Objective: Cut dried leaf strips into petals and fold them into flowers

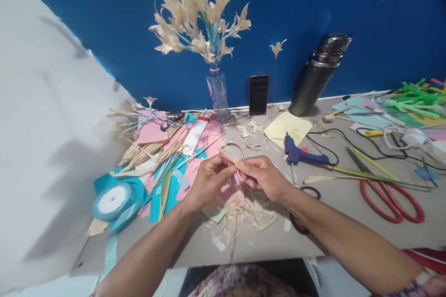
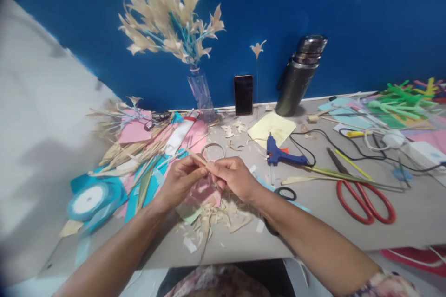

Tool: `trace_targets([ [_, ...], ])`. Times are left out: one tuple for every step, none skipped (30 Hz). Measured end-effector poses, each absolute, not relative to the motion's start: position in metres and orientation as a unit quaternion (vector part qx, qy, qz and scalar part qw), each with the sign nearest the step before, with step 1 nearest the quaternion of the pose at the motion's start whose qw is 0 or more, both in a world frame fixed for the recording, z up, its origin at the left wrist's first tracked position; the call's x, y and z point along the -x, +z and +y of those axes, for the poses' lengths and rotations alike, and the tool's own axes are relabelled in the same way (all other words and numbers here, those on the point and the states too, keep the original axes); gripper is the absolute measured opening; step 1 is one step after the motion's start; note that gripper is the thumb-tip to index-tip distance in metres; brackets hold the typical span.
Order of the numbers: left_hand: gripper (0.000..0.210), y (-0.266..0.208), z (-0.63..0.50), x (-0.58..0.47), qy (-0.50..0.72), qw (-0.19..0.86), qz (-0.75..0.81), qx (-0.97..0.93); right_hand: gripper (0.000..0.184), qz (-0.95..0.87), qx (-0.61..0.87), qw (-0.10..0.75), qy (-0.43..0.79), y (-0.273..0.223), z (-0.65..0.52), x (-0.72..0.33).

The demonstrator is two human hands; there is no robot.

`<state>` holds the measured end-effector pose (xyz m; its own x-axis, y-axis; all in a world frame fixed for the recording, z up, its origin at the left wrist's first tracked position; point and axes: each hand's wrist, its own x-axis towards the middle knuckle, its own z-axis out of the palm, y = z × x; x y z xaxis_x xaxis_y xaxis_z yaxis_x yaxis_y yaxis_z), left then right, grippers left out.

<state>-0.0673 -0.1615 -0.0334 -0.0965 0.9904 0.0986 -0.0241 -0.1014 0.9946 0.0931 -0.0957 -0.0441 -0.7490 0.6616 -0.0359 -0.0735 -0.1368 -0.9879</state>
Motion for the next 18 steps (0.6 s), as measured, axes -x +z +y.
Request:
trace_targets([
  [0.024,-0.033,-0.161,0.069,0.555,0.45,0.495,-0.494,0.052,-0.59,0.243,0.261,0.724,-0.04,-0.092,-0.097],
  [0.024,-0.033,-0.161,0.071,0.556,0.442,0.503,-0.492,0.052,-0.574,0.244,0.274,0.732,-0.034,-0.087,-0.102],
  [0.025,-0.033,-0.16,0.075,0.556,0.437,0.515,-0.485,0.053,-0.559,0.248,0.296,0.733,-0.027,-0.08,-0.109],
  [0.025,-0.034,-0.16,0.078,0.558,0.437,0.526,-0.471,0.054,-0.544,0.254,0.327,0.729,-0.02,-0.073,-0.117],
  [0.025,-0.035,-0.159,0.082,0.562,0.442,0.534,-0.451,0.056,-0.53,0.263,0.368,0.717,-0.013,-0.065,-0.124],
  [0.024,-0.035,-0.158,0.085,0.568,0.449,0.537,-0.431,0.056,-0.523,0.278,0.403,0.698,-0.008,-0.057,-0.131],
  [0.024,-0.036,-0.158,0.087,0.576,0.462,0.532,-0.415,0.053,-0.519,0.294,0.426,0.68,-0.005,-0.051,-0.135],
  [0.025,-0.035,-0.158,0.088,0.583,0.478,0.517,-0.404,0.052,-0.518,0.304,0.424,0.678,-0.005,-0.048,-0.136],
  [0.026,-0.034,-0.158,0.087,0.589,0.496,0.497,-0.399,0.054,-0.53,0.311,0.386,0.688,-0.008,-0.047,-0.134],
  [0.027,-0.033,-0.159,0.086,0.593,0.513,0.476,-0.398,0.056,-0.555,0.315,0.332,0.694,-0.013,-0.049,-0.129],
  [0.027,-0.031,-0.16,0.083,0.593,0.528,0.458,-0.399,0.056,-0.586,0.318,0.276,0.692,-0.019,-0.053,-0.123],
  [0.028,-0.03,-0.161,0.08,0.592,0.541,0.446,-0.398,0.05,-0.619,0.316,0.238,0.679,-0.025,-0.058,-0.117],
  [0.028,-0.029,-0.162,0.077,0.588,0.55,0.442,-0.396,0.043,-0.642,0.314,0.219,0.664,-0.03,-0.064,-0.111],
  [0.028,-0.028,-0.163,0.074,0.584,0.554,0.443,-0.395,0.036,-0.674,0.305,0.21,0.639,-0.033,-0.069,-0.106],
  [0.027,-0.029,-0.164,0.072,0.578,0.557,0.448,-0.393,0.032,-0.706,0.29,0.209,0.612,-0.033,-0.075,-0.103],
  [0.026,-0.029,-0.164,0.071,0.574,0.56,0.453,-0.389,0.03,-0.735,0.272,0.212,0.584,-0.032,-0.08,-0.101],
  [0.024,-0.031,-0.164,0.071,0.573,0.562,0.457,-0.384,0.029,-0.761,0.251,0.215,0.558,-0.029,-0.084,-0.101],
  [0.022,-0.033,-0.164,0.07,0.573,0.563,0.46,-0.378,0.03,-0.781,0.233,0.218,0.537,-0.025,-0.087,-0.101],
])
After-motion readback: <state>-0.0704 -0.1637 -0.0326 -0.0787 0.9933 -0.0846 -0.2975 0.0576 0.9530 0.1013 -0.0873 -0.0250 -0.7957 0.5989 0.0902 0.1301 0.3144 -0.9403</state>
